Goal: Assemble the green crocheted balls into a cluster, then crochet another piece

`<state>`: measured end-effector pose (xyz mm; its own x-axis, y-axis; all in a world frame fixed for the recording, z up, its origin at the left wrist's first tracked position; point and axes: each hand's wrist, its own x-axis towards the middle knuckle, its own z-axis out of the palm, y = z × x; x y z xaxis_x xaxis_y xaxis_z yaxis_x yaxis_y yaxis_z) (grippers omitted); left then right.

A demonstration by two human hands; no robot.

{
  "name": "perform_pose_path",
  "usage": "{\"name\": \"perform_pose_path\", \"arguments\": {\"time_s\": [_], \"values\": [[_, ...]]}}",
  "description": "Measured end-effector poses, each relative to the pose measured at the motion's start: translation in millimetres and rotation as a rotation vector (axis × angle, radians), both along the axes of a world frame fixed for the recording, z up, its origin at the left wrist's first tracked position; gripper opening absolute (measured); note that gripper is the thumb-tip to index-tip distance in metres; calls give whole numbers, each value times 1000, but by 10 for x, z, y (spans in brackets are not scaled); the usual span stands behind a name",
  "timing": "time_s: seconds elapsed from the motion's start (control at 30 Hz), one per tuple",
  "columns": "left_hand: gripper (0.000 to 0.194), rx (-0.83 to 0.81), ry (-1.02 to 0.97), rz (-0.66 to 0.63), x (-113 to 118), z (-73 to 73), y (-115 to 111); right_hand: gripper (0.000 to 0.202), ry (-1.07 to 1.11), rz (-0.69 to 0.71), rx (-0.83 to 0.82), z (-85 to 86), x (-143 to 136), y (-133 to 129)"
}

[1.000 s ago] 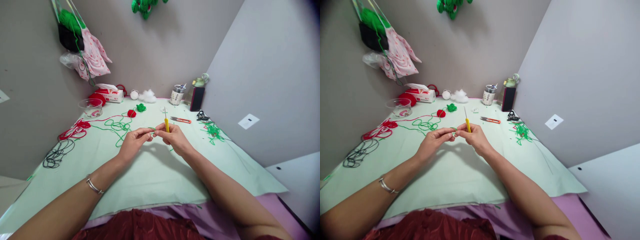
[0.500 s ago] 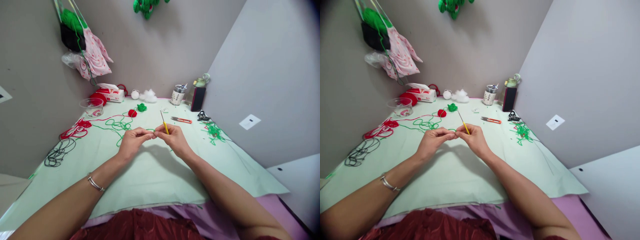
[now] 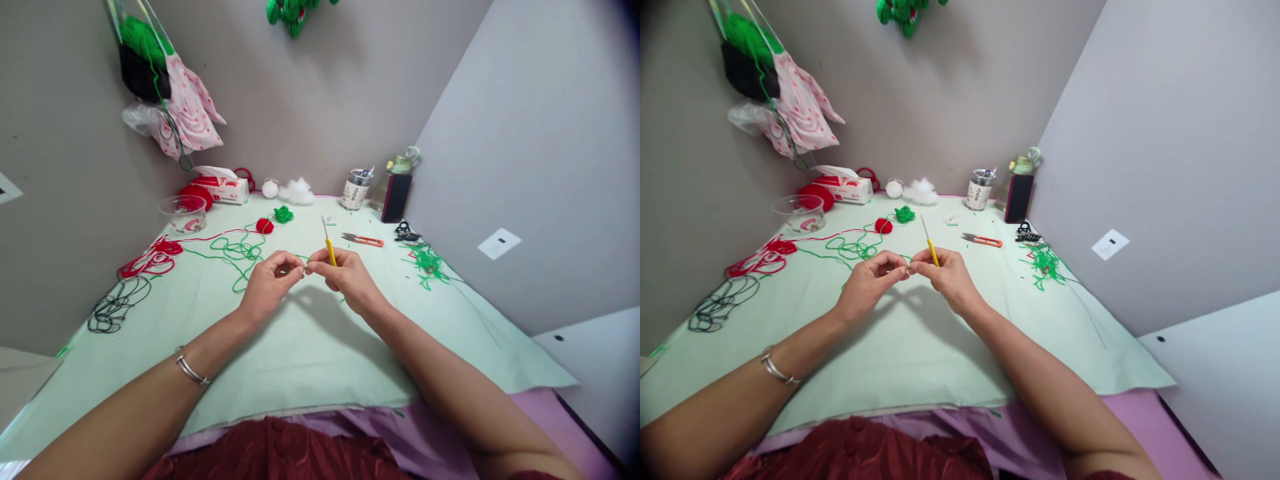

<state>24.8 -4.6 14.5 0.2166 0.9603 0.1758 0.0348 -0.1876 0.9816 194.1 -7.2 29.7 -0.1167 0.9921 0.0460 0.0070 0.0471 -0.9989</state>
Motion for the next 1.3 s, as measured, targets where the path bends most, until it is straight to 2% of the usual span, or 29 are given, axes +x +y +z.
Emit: {"name": "perform_pose_path", "arguments": {"time_s": [0.17,0.3,0.43,0.63,0.73,0.87,1.1,1.2,1.3], "values": [[13,13,-5,19,5,-13,11,19,-90,-75,48,20,-41,-49],[13,16,-8,21,10,-26,1,18,-96,-73,77,-1,-20,-24],[13,-61,-16,1,7,-25,3,19,-73,-55,102,-40,22,25],[27,-164,-151,-130,0,-32,23,18,-163,-95,229,-32,3,-14],[27,-189,-174,-135,2,-45,32,15,-216,-103,289,-34,-21,-46],[25,-228,-193,-128,-4,-55,48,17,-208,-97,273,-25,-43,-62],[25,-308,-255,-199,-24,-17,39,29,-97,-65,159,59,24,-52],[22,-274,-268,-161,-36,-22,33,44,-126,-85,246,107,101,-51],[22,-256,-230,-124,-52,-57,47,51,-202,-179,367,146,142,-70]]}}
